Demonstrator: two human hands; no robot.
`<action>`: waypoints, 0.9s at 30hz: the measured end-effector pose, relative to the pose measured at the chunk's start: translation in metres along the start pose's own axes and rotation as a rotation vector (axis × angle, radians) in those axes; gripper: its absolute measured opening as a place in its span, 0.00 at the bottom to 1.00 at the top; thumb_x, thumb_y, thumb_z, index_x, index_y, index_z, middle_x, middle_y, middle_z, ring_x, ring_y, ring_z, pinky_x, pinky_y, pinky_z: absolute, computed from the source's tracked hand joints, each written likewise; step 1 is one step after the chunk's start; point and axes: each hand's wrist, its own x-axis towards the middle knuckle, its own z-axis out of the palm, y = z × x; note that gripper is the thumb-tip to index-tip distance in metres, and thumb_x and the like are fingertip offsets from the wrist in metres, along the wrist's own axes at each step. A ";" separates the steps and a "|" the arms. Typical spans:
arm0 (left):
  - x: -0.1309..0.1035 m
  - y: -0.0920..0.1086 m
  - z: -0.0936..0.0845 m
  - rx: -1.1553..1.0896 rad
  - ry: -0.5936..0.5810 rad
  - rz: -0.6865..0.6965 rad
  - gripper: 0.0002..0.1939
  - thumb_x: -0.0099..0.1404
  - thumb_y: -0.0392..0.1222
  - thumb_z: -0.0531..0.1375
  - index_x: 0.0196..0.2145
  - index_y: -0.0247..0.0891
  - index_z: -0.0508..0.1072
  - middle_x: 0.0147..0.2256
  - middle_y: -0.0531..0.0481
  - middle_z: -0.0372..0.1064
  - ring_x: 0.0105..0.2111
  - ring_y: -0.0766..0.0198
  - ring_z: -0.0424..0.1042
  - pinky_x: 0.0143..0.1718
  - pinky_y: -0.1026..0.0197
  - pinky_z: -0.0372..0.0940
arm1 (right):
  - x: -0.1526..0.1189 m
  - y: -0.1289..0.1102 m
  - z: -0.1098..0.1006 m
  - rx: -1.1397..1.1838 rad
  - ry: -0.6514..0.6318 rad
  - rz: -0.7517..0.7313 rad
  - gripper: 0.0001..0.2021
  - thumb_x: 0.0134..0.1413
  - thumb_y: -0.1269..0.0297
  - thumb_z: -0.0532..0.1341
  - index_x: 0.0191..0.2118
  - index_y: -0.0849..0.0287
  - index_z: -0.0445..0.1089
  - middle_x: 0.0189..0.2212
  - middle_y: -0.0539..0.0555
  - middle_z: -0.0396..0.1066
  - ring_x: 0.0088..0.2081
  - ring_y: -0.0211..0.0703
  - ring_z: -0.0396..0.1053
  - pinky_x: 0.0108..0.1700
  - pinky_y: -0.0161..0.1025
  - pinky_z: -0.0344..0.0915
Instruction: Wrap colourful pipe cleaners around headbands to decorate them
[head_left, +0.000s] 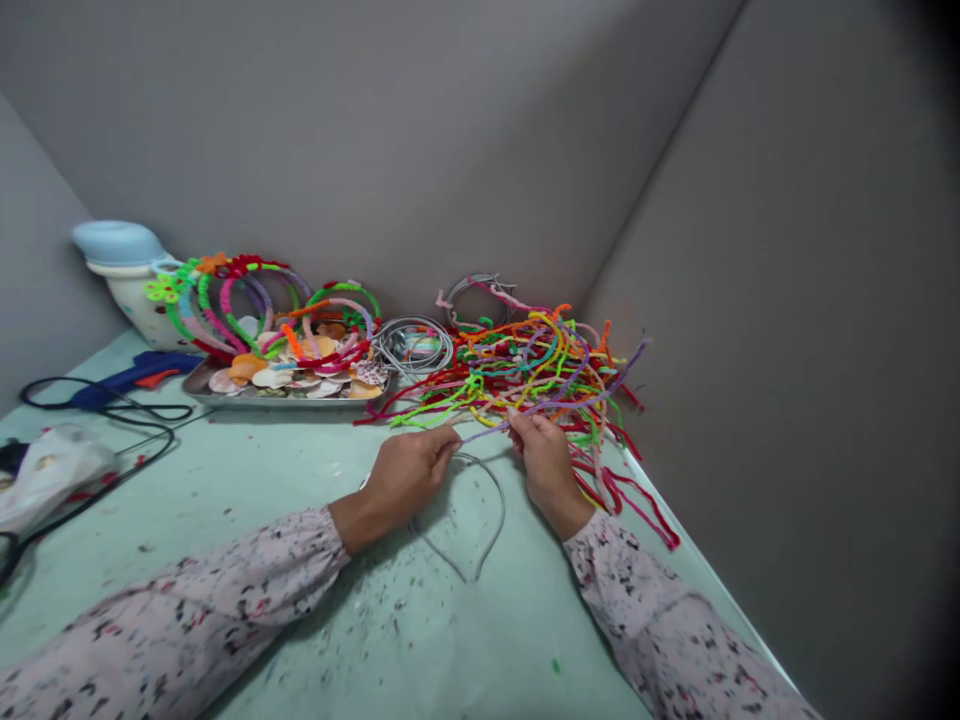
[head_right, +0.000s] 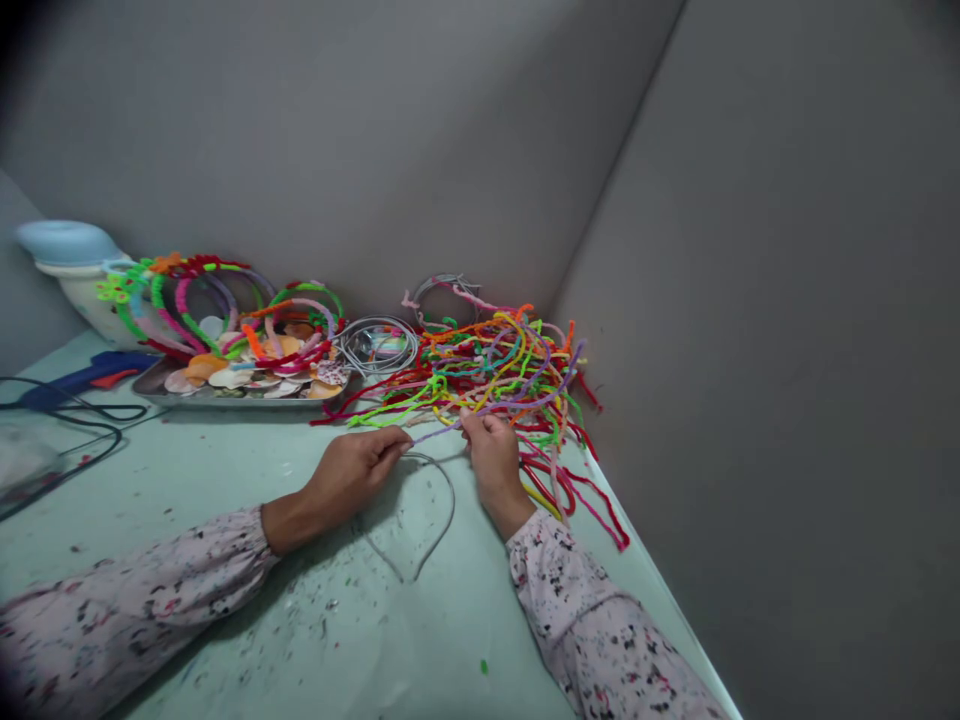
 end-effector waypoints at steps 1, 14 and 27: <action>0.001 -0.001 0.000 -0.047 -0.002 -0.010 0.12 0.66 0.44 0.51 0.36 0.41 0.74 0.30 0.51 0.74 0.29 0.62 0.70 0.31 0.64 0.55 | 0.000 0.000 0.000 0.014 -0.028 0.004 0.18 0.48 0.51 0.62 0.19 0.59 0.63 0.15 0.45 0.57 0.20 0.33 0.53 0.23 0.34 0.49; 0.002 0.003 0.001 -0.387 -0.046 0.006 0.14 0.67 0.44 0.49 0.31 0.36 0.70 0.27 0.54 0.67 0.30 0.65 0.65 0.32 0.65 0.57 | -0.010 -0.008 0.003 0.049 -0.426 -0.035 0.14 0.49 0.55 0.63 0.22 0.58 0.65 0.17 0.45 0.61 0.22 0.34 0.56 0.27 0.34 0.53; -0.004 0.007 0.000 -0.043 0.126 0.094 0.13 0.68 0.43 0.49 0.36 0.38 0.71 0.30 0.50 0.71 0.29 0.65 0.67 0.31 0.64 0.55 | -0.014 -0.008 0.011 0.279 -0.347 0.168 0.13 0.43 0.58 0.66 0.21 0.60 0.63 0.18 0.45 0.61 0.20 0.31 0.56 0.23 0.32 0.50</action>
